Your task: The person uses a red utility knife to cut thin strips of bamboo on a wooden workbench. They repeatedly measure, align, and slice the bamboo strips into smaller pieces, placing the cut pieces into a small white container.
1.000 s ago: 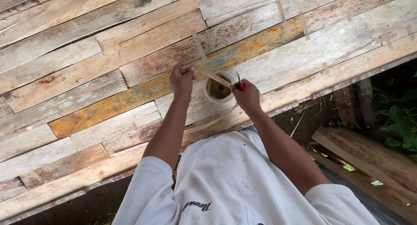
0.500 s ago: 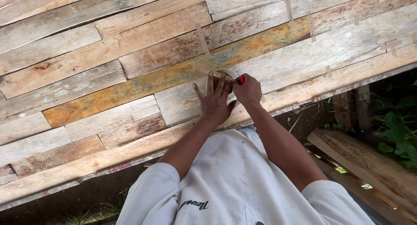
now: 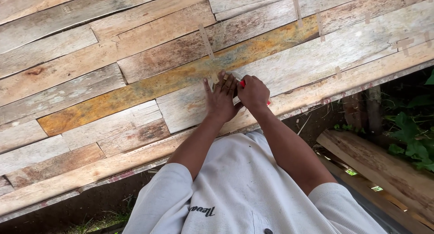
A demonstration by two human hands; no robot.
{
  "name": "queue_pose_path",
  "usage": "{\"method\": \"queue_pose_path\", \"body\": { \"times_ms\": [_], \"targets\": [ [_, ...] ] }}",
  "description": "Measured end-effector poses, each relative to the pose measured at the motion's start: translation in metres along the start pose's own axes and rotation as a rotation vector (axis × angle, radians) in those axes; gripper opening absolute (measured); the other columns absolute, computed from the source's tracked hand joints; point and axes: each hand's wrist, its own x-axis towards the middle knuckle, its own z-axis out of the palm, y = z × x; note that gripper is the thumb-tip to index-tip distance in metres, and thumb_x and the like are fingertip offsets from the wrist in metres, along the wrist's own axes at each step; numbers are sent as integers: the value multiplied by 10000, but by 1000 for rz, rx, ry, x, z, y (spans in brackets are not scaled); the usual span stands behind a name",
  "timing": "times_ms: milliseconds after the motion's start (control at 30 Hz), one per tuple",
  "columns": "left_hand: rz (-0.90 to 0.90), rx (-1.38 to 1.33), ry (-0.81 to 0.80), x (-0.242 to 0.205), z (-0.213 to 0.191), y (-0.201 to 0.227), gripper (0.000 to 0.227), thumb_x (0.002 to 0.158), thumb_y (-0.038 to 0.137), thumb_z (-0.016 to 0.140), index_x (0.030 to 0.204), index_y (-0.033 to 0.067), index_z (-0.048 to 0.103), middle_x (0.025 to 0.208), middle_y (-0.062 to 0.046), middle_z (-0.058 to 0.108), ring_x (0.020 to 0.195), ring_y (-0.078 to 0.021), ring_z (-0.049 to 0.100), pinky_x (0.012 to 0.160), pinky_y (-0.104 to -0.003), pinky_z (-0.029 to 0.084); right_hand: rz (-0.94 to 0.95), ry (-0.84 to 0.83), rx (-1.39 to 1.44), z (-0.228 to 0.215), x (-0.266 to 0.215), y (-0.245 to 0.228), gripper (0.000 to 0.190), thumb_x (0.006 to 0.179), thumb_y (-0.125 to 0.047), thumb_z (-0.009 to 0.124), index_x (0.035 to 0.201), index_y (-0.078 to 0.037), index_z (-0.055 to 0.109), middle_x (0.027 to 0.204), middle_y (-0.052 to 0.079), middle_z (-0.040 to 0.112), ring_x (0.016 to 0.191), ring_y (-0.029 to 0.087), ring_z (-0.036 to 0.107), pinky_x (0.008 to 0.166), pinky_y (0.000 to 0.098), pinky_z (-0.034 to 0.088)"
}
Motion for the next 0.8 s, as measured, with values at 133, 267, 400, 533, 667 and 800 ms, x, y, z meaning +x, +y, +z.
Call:
{"method": "queue_pose_path", "body": {
  "times_ms": [133,267,400,533,667,800],
  "targets": [
    [-7,14,-13,3,5,-3,926,950,739,466,1683,240,200,1773,94,92,1623,-236,-116,1272,-724,-88,19,-22,0,2,1,4,315,933,-334,547,1082,-113,717,972,118,684,1010,400,718,858,559,586],
    [11,81,-34,5,9,-6,924,975,749,454,1695,258,148,1770,116,29,1622,-225,-104,1275,-714,-118,83,-21,123,7,-3,21,289,910,-397,608,991,-148,731,904,106,700,983,409,719,835,541,579],
    [36,237,-86,1,0,-5,927,992,763,420,1699,273,75,1771,108,-4,1621,-222,-109,1279,-700,-137,149,-18,232,8,-15,34,259,868,-395,708,946,-152,750,866,140,699,988,436,706,844,531,567],
    [60,286,-120,0,-8,-3,911,996,748,400,1695,277,54,1770,107,-41,1608,-263,-182,1261,-726,-135,185,-12,256,10,-26,49,248,848,-427,722,908,-188,747,829,109,690,964,403,709,840,500,570],
    [73,361,-129,-4,-13,-2,896,1009,732,393,1697,272,48,1772,94,-35,1601,-295,-197,1259,-726,-135,223,-1,378,2,-41,52,215,834,-365,740,904,-163,759,743,99,679,850,327,718,807,438,561],
    [75,424,-79,-2,3,-6,873,1026,684,416,1696,289,20,1772,101,-33,1603,-309,-186,1247,-745,-139,269,-8,524,-6,-59,49,204,818,-337,764,901,-150,768,634,51,679,655,196,725,721,330,553]
  ]
}}
